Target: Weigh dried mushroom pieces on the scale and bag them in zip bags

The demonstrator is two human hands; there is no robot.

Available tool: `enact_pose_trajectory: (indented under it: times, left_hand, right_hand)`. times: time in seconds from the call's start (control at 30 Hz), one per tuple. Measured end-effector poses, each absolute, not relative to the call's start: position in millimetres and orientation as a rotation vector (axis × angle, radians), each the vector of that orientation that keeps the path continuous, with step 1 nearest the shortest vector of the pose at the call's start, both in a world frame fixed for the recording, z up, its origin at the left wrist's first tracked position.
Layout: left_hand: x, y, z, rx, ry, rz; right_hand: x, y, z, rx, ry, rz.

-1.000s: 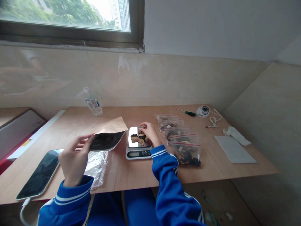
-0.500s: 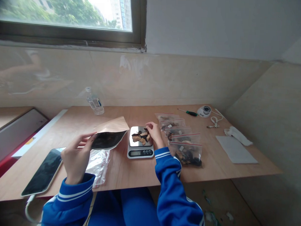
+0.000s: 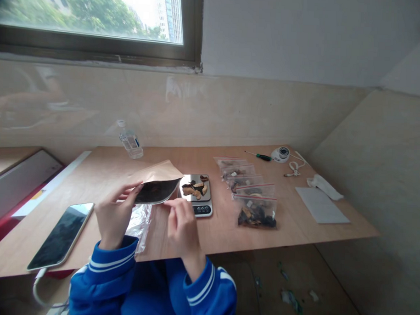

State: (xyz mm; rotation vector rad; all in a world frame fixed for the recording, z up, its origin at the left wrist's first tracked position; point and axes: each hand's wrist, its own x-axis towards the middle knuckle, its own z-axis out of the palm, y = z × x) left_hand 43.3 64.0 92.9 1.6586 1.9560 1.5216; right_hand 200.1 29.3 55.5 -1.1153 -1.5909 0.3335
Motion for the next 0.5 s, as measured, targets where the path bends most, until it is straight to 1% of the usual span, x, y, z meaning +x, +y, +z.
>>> enact_pose_trajectory:
  times: [0.13, 0.27, 0.37, 0.5]
  left_hand:
    - [40, 57, 89, 1.669, 1.939, 1.555]
    - [36, 50, 83, 1.655, 1.963, 1.621]
    - [36, 44, 77, 1.626, 1.987, 1.640]
    - [37, 35, 65, 1.539, 2.042, 1.681]
  right_hand:
    - [157, 23, 65, -1.090, -1.911, 0.273]
    - [144, 42, 78, -1.315, -2.265, 0.292]
    - [136, 55, 79, -1.461, -2.303, 0.402]
    - [118, 75, 63, -1.426, -2.223, 0.548]
